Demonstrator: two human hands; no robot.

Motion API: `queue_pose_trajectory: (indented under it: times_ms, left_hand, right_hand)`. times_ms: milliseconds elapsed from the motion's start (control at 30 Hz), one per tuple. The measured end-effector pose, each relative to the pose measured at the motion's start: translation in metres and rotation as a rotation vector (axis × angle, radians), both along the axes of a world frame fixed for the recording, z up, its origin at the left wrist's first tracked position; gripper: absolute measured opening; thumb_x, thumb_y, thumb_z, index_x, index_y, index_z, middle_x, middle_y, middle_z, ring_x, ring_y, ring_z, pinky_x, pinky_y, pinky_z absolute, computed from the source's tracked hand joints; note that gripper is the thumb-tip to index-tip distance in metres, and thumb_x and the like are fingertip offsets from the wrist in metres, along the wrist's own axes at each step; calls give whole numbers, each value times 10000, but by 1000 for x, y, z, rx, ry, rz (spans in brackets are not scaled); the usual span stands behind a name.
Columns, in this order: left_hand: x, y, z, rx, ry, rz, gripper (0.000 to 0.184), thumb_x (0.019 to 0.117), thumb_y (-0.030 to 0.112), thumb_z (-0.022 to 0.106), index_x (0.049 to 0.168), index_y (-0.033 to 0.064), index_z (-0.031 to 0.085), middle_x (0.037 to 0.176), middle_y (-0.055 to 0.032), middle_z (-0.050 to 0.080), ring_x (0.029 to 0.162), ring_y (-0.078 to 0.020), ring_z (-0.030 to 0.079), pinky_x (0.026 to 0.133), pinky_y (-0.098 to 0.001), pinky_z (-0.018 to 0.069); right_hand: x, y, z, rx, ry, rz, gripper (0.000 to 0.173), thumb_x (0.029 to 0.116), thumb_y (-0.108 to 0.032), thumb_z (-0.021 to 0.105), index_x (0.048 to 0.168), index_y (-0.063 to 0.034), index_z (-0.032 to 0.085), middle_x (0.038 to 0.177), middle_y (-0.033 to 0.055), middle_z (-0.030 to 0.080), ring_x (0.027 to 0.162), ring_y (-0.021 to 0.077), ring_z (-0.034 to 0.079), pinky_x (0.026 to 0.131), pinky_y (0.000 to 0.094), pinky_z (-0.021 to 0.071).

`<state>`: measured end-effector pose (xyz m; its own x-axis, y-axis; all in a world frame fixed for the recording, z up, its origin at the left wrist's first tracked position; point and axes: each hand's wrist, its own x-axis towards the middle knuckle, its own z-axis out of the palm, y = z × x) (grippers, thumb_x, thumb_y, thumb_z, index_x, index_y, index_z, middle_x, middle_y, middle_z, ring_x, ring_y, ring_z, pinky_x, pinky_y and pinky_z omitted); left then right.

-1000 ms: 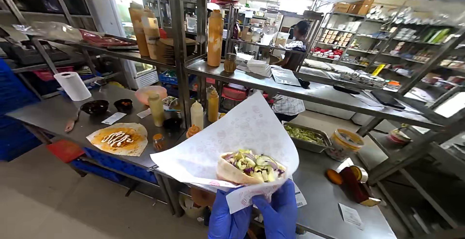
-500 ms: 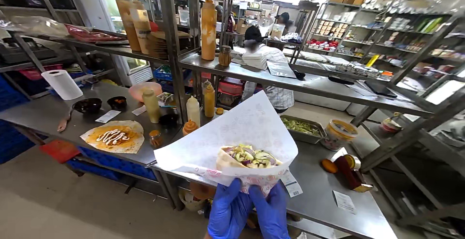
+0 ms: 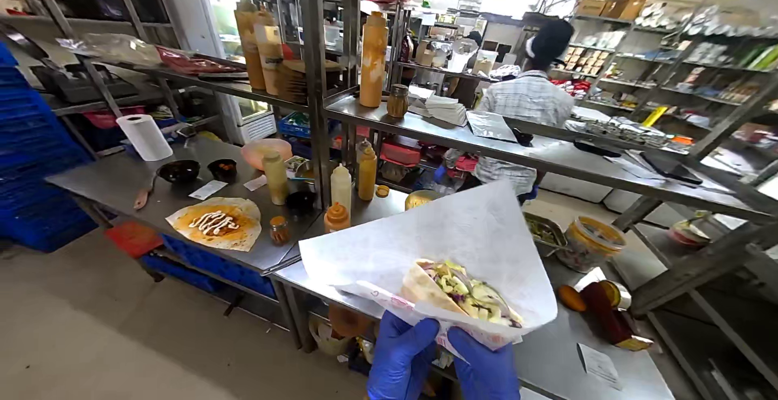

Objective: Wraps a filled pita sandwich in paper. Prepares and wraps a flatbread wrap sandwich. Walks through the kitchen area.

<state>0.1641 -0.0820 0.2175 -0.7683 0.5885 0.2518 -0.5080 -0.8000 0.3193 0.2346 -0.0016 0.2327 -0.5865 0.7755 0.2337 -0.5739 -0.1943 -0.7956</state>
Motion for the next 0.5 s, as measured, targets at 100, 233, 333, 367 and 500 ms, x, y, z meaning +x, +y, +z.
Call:
queue_pose_trajectory:
  times_ms: [100,233,333,367,500]
  left_hand:
    - [-15,-4,2,-59,25,191,391,748,72,867,1096,55,690,986,-131,759,891,-225,755,826,-422,634]
    - [-17,-2,9,-204,86,542,285,748,-8,834,1006,29,717,891,-108,766,814,-169,756,770,-351,646]
    - [-8,1,13,-379,221,896,273,776,-99,768,1022,11,722,929,-29,777,886,-106,747,840,-279,632]
    - [-6,0,13,-403,258,958,261,790,-105,760,1026,5,734,953,-17,779,917,-95,744,871,-269,624]
    - [-14,-9,8,-361,248,853,236,808,-79,736,1020,23,720,945,-26,775,908,-109,743,852,-292,627]
  right_hand:
    - [-1,-4,0,-59,43,-20,680,581,133,825,1173,-24,531,980,55,749,908,150,743,812,360,646]
    - [-3,-13,-2,-91,104,-23,603,617,108,841,1142,-23,576,965,89,753,887,178,750,800,380,648]
    - [-5,-25,2,-111,82,-70,575,641,137,801,1142,-17,564,958,89,753,880,171,750,795,365,649]
    - [-6,-29,4,-136,76,-85,578,637,140,800,1141,-11,562,950,99,752,869,182,752,784,370,652]
    - [-9,-31,2,-175,76,-68,562,633,128,830,1126,6,589,948,123,754,856,205,756,775,388,655]
